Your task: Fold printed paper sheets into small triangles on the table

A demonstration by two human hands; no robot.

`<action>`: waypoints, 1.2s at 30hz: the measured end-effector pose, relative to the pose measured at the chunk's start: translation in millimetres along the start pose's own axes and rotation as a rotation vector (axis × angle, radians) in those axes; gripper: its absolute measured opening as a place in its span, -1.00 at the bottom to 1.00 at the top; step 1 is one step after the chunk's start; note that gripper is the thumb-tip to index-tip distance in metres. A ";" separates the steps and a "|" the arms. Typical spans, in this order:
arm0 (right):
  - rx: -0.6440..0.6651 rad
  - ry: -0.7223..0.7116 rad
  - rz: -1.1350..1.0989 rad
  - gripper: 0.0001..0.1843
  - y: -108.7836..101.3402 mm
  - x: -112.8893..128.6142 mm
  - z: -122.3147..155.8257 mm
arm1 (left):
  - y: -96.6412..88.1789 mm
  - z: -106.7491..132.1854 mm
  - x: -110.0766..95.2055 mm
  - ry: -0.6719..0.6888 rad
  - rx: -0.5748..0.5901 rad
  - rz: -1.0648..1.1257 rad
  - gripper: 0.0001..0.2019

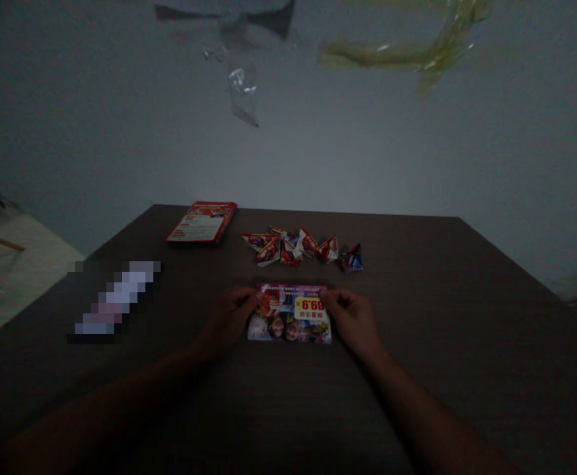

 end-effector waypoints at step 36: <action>0.228 -0.285 1.098 -0.70 13.7 16.4 -10.8 | 4.7 -14.8 0.0 0.165 0.248 -0.648 -0.81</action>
Point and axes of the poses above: each hand's wrist, its own z-axis away from the middle knuckle, its own y-axis out of the palm, x = y × z, the point moved 3 cm from there along -z, towards the middle knuckle, and after that the axes turned 3 degrees about -y, right-handed, at the moved point
